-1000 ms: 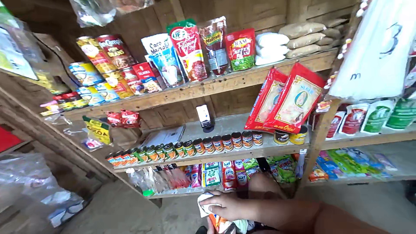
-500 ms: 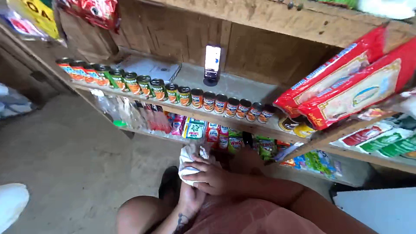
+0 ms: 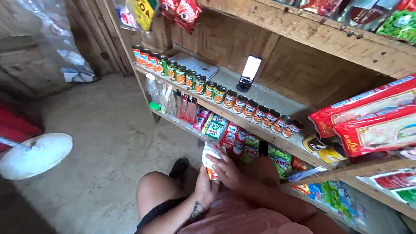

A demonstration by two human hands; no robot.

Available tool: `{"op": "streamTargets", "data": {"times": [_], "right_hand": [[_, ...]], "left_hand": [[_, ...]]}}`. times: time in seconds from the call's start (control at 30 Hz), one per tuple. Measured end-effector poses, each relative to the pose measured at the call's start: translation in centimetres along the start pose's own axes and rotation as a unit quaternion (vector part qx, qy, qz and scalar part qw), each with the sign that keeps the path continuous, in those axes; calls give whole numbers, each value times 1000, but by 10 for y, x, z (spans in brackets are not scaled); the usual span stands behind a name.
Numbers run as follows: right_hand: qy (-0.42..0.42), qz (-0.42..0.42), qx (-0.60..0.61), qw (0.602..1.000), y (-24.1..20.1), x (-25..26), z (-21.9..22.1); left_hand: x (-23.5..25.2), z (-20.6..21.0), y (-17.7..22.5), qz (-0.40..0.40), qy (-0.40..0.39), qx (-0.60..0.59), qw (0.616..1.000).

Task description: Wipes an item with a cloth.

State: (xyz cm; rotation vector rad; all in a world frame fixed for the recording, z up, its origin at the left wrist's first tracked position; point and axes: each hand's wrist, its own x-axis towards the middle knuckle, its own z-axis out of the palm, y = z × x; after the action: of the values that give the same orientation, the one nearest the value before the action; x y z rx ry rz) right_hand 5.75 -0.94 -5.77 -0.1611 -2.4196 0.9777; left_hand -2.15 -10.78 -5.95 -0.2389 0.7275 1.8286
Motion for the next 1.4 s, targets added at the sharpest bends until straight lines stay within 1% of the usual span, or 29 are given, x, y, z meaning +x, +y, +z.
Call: {"op": "streamTargets", "data": {"times": [0.03,0.1,0.2,0.3,0.37,0.4,0.43,0.47,0.57,0.63,0.7,0.77,0.87,0.93,1.0,1.07,1.13,1.27,1.33,1.4], "right_hand": [[-18,-20,-3,1000,-1,-6,5],[-74,-34,1,997,-7,-11,4],[-148,-51,3,988,-15,-5,-5],[-171,-63,-57,982,-24,2,-8],[-171,-40,-105,979,-29,8,-11],[-167,-16,-110,980,-31,12,-12],[-148,7,-99,984,-29,16,-13],[-111,29,-74,991,-25,20,-13],[1,81,49,996,-15,23,-13],[46,72,94,992,-12,16,-9],[79,55,100,990,-13,6,-1],[67,56,90,992,-14,-3,4],[19,56,82,995,-19,-10,6],[-11,44,86,995,-23,-14,5],[-8,26,92,995,-22,-16,5],[30,6,86,996,-17,-16,9],[68,-1,79,995,-15,-17,7],[123,4,90,988,-12,-19,-3],[158,19,115,981,-10,-19,-7],[201,37,162,965,-6,-19,-12]], "left_hand": [[-1,-1,2,19,15,-10,1000],[-2,-5,2,43,14,-25,999],[-7,-7,-3,49,17,-36,998],[-15,-11,-7,39,5,-16,999],[-16,-14,-11,11,-8,17,1000],[-15,-15,-12,-4,-6,30,1000],[-14,-14,-12,-21,-6,49,999],[-14,-11,-10,-36,-9,63,997],[-15,-6,-2,-47,-47,55,996],[-17,-7,1,-35,-63,50,996],[-17,-7,3,-28,-65,36,997],[-14,-8,4,-25,-46,3,999],[-10,-8,6,9,-15,-29,999],[-6,-9,8,35,-11,-39,999],[-4,-8,9,56,-20,-39,997],[-3,-4,10,71,-10,-8,997],[-6,4,12,102,-4,68,992],[-7,17,9,183,-37,213,959],[0,19,8,209,-61,242,946],[8,23,6,258,-81,258,927]]}}
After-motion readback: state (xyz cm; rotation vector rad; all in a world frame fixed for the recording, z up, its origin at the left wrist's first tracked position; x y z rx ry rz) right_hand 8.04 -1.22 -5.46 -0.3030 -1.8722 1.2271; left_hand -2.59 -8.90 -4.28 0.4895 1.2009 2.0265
